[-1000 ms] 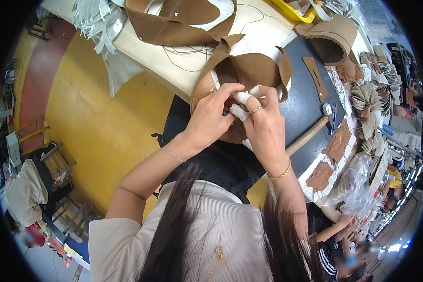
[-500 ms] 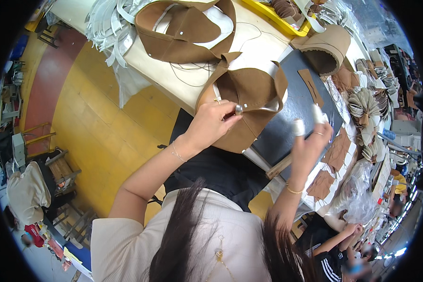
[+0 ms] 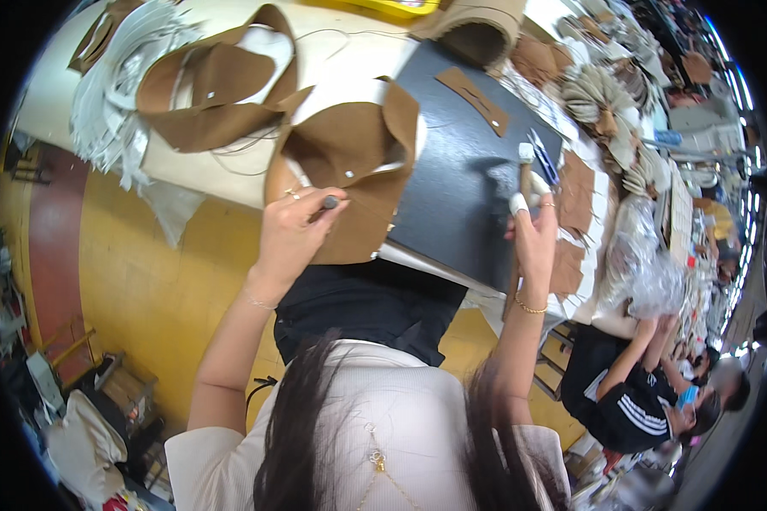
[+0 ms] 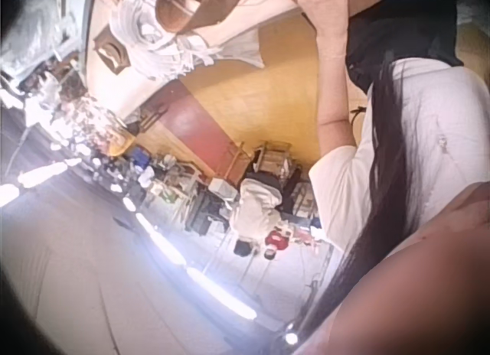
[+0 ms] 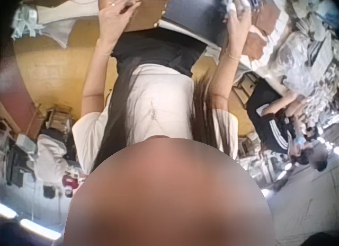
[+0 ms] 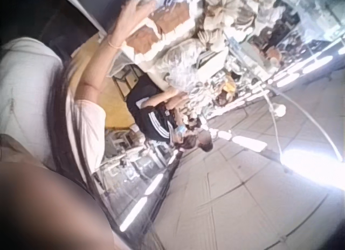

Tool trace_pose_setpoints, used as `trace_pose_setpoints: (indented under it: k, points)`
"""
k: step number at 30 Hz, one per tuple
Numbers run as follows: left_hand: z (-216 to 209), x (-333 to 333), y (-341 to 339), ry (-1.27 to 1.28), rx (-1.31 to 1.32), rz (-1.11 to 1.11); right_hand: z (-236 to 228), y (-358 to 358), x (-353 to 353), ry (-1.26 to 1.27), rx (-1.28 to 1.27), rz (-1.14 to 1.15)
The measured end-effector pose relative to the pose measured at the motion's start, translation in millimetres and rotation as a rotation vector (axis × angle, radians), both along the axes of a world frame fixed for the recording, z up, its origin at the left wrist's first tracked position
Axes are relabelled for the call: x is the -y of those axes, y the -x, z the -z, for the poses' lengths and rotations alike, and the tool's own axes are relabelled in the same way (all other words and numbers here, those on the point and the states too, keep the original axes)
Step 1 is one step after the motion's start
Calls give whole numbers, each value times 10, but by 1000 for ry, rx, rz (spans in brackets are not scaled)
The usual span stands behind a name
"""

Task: The person walks to a workstation and begins assembling a brown leather bag. They use a hammer and a metal punch to drive rivets into the bag's seams, repeatedly striking the punch to secure the hardware.

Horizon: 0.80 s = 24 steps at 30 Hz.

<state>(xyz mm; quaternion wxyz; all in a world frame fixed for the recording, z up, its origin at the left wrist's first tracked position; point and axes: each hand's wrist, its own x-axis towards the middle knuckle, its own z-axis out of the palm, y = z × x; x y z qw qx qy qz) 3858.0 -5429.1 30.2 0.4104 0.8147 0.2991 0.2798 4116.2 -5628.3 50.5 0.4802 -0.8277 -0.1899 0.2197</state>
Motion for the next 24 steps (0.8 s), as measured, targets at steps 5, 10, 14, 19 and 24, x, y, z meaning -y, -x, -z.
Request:
trace_pose_setpoints:
  k: [5,10,14,19,24]
  points:
    - [15,-3,-12,-18,76,2,-290,521,-155,-281,-302,-287]
    - [12,5,23,-53,26,7,-461,873,-433,-134,526,-590]
    - [1,8,28,-52,31,24,-558,915,-541,-89,469,-597]
    - [-11,-8,30,-129,-38,36,-571,982,-632,139,819,-719]
    - [24,-6,26,-141,11,39,-544,1024,-590,84,907,-677]
